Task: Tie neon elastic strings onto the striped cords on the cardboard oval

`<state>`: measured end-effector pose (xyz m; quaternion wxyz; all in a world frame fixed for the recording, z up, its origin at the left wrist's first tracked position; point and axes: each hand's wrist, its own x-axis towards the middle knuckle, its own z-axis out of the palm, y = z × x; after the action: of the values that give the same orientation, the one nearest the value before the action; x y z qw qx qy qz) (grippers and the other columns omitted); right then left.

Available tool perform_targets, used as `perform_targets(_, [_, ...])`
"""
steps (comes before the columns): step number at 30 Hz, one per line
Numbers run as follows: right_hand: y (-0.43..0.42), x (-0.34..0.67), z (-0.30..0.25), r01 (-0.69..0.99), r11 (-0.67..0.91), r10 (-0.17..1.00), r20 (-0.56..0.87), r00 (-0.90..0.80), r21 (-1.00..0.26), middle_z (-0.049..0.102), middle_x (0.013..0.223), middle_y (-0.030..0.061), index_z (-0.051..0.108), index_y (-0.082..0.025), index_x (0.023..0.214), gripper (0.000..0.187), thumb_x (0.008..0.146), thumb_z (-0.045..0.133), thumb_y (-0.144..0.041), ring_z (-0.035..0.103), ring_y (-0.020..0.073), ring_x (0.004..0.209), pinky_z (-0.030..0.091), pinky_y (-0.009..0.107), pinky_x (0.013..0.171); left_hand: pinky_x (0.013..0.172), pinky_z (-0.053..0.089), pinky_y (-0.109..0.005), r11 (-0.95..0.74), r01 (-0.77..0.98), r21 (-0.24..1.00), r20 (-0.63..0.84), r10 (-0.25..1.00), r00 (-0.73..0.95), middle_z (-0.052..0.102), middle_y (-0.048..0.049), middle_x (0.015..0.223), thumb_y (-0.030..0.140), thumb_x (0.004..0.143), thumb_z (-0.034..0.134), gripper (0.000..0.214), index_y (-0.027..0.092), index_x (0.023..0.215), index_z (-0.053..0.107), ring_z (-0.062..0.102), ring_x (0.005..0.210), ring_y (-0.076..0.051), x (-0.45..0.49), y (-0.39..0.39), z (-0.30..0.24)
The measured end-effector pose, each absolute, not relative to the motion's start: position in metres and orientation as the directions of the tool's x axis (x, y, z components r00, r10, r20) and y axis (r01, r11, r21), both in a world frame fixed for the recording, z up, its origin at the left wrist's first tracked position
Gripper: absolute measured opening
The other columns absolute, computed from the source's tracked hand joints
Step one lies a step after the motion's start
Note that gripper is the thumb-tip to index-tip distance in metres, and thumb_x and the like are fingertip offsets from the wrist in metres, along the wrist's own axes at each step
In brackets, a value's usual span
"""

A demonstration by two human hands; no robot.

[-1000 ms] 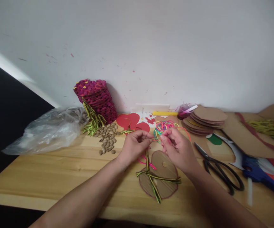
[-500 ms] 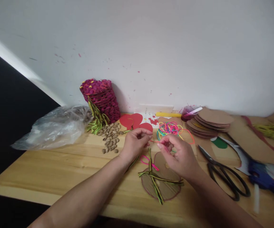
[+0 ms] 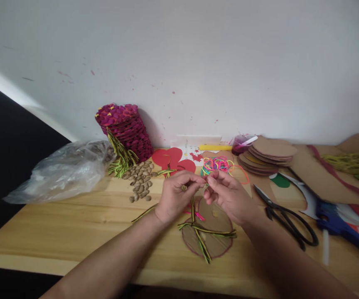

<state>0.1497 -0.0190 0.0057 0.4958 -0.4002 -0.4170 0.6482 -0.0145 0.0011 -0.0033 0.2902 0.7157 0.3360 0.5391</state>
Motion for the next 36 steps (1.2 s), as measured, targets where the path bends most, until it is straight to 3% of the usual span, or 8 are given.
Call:
perform_targets(7, [-0.019, 0.15, 0.004, -0.373, -0.255, 0.954, -0.169, -0.247, -0.892, 0.062, 0.066, -0.0039, 0.06, -0.019, 0.081, 0.026, 0.073, 0.079, -0.034, 0.06, 0.0078, 0.054, 0.048, 0.019, 0.048, 0.071, 0.052, -0.024, -0.644, 0.136, 0.753, 0.608, 0.76, 0.231, 0.075, -0.0037, 0.084, 0.016, 0.083, 0.07, 0.014, 0.021, 0.095, 0.075, 0.067, 0.075, -0.012, -0.014, 0.001, -0.007])
perform_targets(14, [-0.018, 0.151, 0.003, -0.394, -0.254, 0.958, -0.174, -0.227, -0.883, 0.063, 0.077, -0.0027, 0.064, -0.019, 0.088, 0.024, 0.071, 0.079, -0.027, 0.062, 0.0078, 0.058, 0.051, 0.02, 0.051, 0.069, 0.05, -0.024, -0.619, 0.248, 0.746, 0.573, 0.785, 0.235, 0.073, -0.0037, 0.08, 0.019, 0.084, 0.068, 0.006, 0.019, 0.086, 0.074, 0.066, 0.074, -0.013, -0.017, -0.001, -0.007])
perform_targets(19, [-0.02, 0.15, 0.011, -0.108, 0.025, 0.996, 0.033, -0.077, -0.994, 0.067, 0.096, 0.0016, 0.063, -0.021, 0.1, 0.027, 0.077, 0.075, -0.029, 0.066, 0.0105, 0.065, 0.058, 0.027, 0.061, 0.064, 0.046, -0.022, -0.533, 0.315, 0.785, 0.491, 0.846, 0.208, 0.069, -0.0023, 0.075, 0.018, 0.084, 0.065, 0.006, 0.017, 0.08, 0.069, 0.061, 0.067, -0.011, -0.014, 0.0, -0.006])
perform_targets(23, [-0.022, 0.151, 0.011, 0.145, 0.176, 0.983, 0.167, -0.072, -0.974, 0.072, 0.089, 0.0023, 0.069, -0.022, 0.096, 0.019, 0.078, 0.073, -0.025, 0.068, 0.0141, 0.074, 0.057, 0.029, 0.069, 0.063, 0.045, -0.022, -0.463, 0.259, 0.848, 0.406, 0.88, 0.245, 0.068, -0.0031, 0.077, 0.02, 0.083, 0.065, 0.006, 0.016, 0.08, 0.067, 0.059, 0.067, -0.012, -0.015, 0.004, -0.01])
perform_targets(30, [-0.02, 0.154, 0.009, 0.253, 0.132, 0.991, 0.127, -0.037, -0.958, 0.071, 0.072, 0.002, 0.07, -0.022, 0.083, 0.008, 0.082, 0.068, -0.029, 0.068, 0.0169, 0.064, 0.056, 0.031, 0.063, 0.061, 0.042, -0.023, -0.146, 0.088, 0.985, 0.109, 0.935, 0.338, 0.065, -0.0028, 0.073, 0.032, 0.078, 0.07, 0.019, 0.014, 0.078, 0.067, 0.055, 0.064, -0.011, -0.02, 0.01, -0.001])
perform_targets(36, [-0.02, 0.157, 0.01, 0.321, 0.186, 0.983, 0.18, -0.048, -0.929, 0.068, 0.076, 0.0018, 0.065, -0.022, 0.088, 0.01, 0.087, 0.063, -0.032, 0.066, 0.0162, 0.061, 0.054, 0.03, 0.059, 0.06, 0.041, -0.024, 0.109, -0.116, 0.987, -0.057, 0.922, 0.382, 0.064, -0.0009, 0.068, 0.033, 0.07, 0.079, 0.023, 0.013, 0.076, 0.069, 0.054, 0.058, -0.009, -0.023, 0.014, -0.002])
